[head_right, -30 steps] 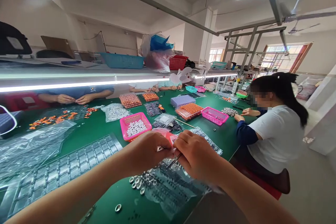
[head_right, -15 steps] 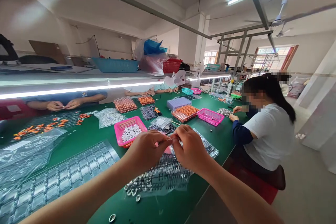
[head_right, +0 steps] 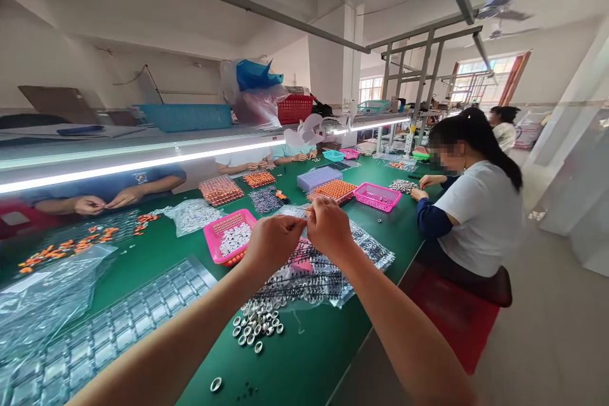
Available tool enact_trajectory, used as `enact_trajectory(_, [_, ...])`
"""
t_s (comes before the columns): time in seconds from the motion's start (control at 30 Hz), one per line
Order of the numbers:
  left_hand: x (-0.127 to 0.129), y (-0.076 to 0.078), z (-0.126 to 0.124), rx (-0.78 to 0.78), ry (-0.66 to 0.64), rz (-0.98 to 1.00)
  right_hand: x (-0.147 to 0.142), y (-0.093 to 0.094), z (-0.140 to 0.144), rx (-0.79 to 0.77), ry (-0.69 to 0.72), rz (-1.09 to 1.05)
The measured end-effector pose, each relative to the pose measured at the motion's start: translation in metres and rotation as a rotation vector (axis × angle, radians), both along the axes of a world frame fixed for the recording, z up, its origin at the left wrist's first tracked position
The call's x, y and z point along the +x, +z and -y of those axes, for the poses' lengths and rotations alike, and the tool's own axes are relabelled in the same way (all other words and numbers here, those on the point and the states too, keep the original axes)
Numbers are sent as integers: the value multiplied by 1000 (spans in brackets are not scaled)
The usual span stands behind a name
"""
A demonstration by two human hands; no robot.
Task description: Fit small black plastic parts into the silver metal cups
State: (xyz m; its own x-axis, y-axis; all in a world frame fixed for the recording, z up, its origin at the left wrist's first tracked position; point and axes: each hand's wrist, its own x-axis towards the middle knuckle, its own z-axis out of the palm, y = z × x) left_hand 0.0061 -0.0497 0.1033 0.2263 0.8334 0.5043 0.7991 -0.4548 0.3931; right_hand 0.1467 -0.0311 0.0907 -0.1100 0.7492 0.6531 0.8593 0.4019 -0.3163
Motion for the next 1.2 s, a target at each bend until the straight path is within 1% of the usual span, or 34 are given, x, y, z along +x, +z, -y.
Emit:
enact_trajectory(0.3, [0,-3,-15,-20,52,34,-11,-3,-21,-46,-104,4])
enact_trajectory(0.57, [-2,-7,-26,7,88,85,-20,3,-37,-105,-114,-10])
enact_trajectory(0.67, [-8,-9,-25,-27,56,151,-17,6,-33,-94,-48,13])
enact_trajectory(0.77, [-16,-8,-21,-112,-4,202,-10,7,-22,-70,54,54])
enact_trajectory(0.93, [-24,-2,-12,-223,-70,216,-1,7,-6,-34,230,74])
enact_trajectory(1.07, [-24,-1,-8,-205,-86,252,4,8,2,-40,305,34])
enact_trajectory(1.2, [-24,-5,-6,-144,-79,247,11,9,6,-100,405,3])
